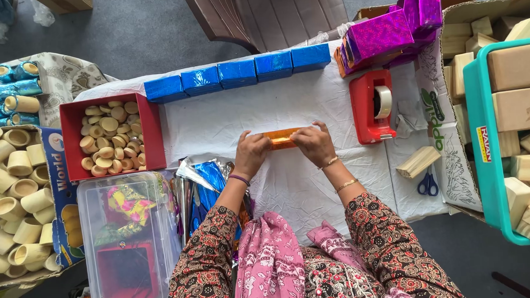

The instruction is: The person wipes a small wooden box with a cloth, then wraps it in a sheet of orange metallic foil. They fold the foil around the box and secure it with clear tape from a dispenser.

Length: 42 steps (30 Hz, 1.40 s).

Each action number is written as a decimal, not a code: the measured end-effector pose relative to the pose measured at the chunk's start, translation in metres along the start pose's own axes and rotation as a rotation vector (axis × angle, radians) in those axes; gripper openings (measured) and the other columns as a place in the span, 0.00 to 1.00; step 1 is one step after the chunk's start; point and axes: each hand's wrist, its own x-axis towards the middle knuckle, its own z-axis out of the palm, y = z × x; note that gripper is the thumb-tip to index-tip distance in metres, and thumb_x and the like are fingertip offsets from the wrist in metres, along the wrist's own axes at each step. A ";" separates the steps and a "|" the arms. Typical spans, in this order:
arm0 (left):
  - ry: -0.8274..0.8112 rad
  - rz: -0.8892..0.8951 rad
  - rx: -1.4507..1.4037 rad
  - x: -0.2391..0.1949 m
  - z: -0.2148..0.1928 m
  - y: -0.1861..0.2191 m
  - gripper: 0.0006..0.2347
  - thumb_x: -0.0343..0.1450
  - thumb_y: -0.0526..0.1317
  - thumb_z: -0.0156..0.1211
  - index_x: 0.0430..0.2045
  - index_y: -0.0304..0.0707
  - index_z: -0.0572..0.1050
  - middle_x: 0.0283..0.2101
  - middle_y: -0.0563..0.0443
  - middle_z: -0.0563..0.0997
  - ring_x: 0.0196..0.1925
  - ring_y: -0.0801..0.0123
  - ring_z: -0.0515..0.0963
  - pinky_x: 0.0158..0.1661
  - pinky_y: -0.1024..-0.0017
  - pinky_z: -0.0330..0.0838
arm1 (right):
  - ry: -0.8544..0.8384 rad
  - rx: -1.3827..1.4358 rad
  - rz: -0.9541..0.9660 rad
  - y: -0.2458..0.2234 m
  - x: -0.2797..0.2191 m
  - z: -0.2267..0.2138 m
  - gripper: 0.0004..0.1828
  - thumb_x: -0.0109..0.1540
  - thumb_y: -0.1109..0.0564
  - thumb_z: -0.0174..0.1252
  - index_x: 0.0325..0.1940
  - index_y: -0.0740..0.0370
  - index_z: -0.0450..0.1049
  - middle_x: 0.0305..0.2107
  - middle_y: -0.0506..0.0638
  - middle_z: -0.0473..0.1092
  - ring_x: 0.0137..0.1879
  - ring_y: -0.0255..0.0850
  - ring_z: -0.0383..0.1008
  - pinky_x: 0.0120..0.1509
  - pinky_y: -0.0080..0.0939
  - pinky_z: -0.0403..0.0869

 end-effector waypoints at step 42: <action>-0.008 0.221 0.296 0.011 0.025 0.019 0.16 0.68 0.33 0.56 0.51 0.29 0.77 0.48 0.49 0.79 0.51 0.62 0.77 0.55 0.66 0.73 | 0.026 0.005 0.049 0.027 0.020 -0.035 0.23 0.55 0.64 0.62 0.54 0.55 0.80 0.54 0.52 0.75 0.60 0.48 0.70 0.60 0.49 0.69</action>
